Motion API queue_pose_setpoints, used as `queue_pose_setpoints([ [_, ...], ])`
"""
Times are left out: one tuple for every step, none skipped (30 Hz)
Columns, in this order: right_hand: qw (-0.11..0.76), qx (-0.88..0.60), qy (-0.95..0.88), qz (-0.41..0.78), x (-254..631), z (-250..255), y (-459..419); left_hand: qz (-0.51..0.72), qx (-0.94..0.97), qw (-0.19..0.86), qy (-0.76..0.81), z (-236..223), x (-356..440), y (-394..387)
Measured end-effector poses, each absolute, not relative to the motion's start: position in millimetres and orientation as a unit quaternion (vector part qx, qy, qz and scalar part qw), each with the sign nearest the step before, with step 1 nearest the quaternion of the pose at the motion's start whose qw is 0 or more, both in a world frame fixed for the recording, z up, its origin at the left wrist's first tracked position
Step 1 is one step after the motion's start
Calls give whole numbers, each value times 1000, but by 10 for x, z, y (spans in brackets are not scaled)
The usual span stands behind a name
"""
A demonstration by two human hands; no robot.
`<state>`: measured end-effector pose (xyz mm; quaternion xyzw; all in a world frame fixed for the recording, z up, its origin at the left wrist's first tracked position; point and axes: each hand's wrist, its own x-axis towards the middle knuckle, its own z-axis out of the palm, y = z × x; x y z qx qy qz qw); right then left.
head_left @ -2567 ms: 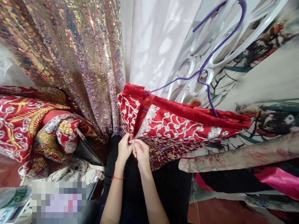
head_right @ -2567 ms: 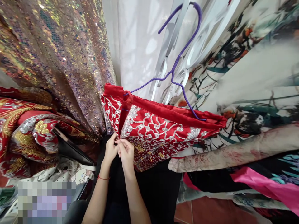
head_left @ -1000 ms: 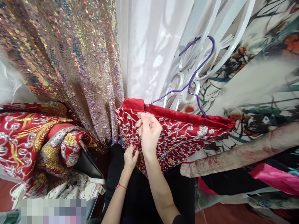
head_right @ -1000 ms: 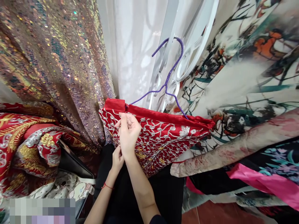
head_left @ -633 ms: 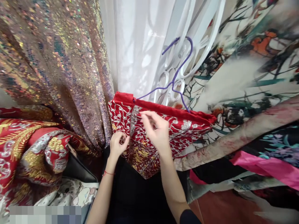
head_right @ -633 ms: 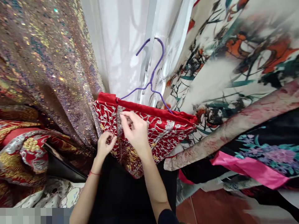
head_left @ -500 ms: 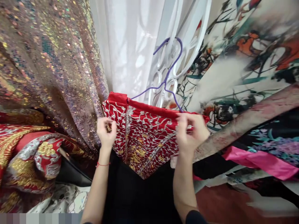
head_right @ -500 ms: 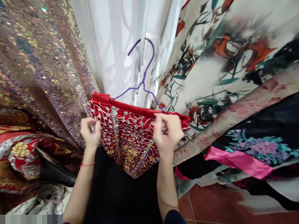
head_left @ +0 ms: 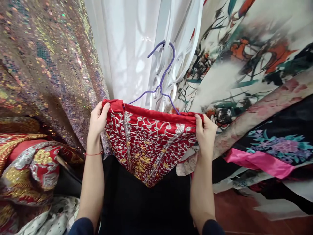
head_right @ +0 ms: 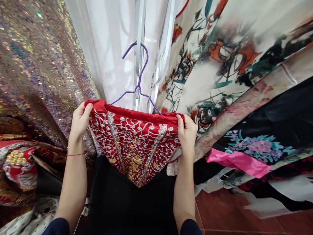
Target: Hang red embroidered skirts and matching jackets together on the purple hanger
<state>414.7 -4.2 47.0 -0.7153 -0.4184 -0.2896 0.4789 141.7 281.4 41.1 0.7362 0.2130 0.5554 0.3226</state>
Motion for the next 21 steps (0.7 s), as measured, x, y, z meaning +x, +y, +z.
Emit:
queue_pose_setpoints([
  [461, -716, -424, -310, 4124, 500, 32, 562, 730, 327, 208, 404, 1390, 2797],
  [442, -715, -432, -326, 4096, 531, 105, 567, 726, 330, 207, 399, 1366, 2776],
  [424, -713, -443, -339, 4062, 563, 174, 571, 721, 332, 209, 397, 1348, 2754],
  [412, -707, -457, -350, 4025, 594, 236, 576, 714, 337, 212, 396, 1335, 2734],
  [410, -696, -466, -360, 3987, 625, 287, 582, 704, 346, 215, 395, 1330, 2721],
  [419, -684, -466, -372, 3951, 655, 327, 589, 689, 361, 217, 393, 1330, 2715],
  [438, -672, -455, -387, 3923, 682, 353, 600, 669, 380, 218, 391, 1337, 2719],
  [464, -660, -431, -404, 3905, 705, 367, 614, 645, 400, 216, 391, 1347, 2732],
  [490, -651, -400, -420, 3898, 721, 371, 631, 619, 416, 215, 392, 1359, 2752],
  [511, -645, -368, -432, 3903, 730, 368, 648, 593, 428, 213, 397, 1369, 2776],
  [525, -643, -342, -441, 3917, 729, 363, 666, 569, 433, 212, 406, 1376, 2801],
  [532, -644, -323, -444, 3939, 719, 357, 680, 552, 434, 211, 421, 1377, 2822],
  [534, -648, -311, -444, 3966, 698, 352, 687, 544, 432, 211, 442, 1371, 2837],
  [533, -655, -305, -441, 3996, 670, 349, 687, 548, 427, 213, 471, 1358, 2842],
  [530, -663, -301, -435, 4028, 638, 348, 679, 562, 419, 218, 507, 1340, 2837],
  [527, -671, -297, -429, 4059, 603, 348, 660, 588, 409, 226, 550, 1319, 2819],
  [524, -680, -294, -421, 4088, 571, 347, 632, 623, 395, 237, 601, 1298, 2790],
  [519, -688, -291, -415, 4114, 543, 347, 599, 661, 377, 248, 658, 1279, 2751],
  [515, -696, -288, -409, 4136, 521, 346, 563, 700, 356, 258, 720, 1265, 2705],
  [509, -704, -285, -405, 4153, 505, 347, 529, 733, 335, 266, 784, 1256, 2654],
  [503, -711, -280, -404, 4166, 494, 350, 499, 760, 315, 272, 849, 1253, 2602],
])
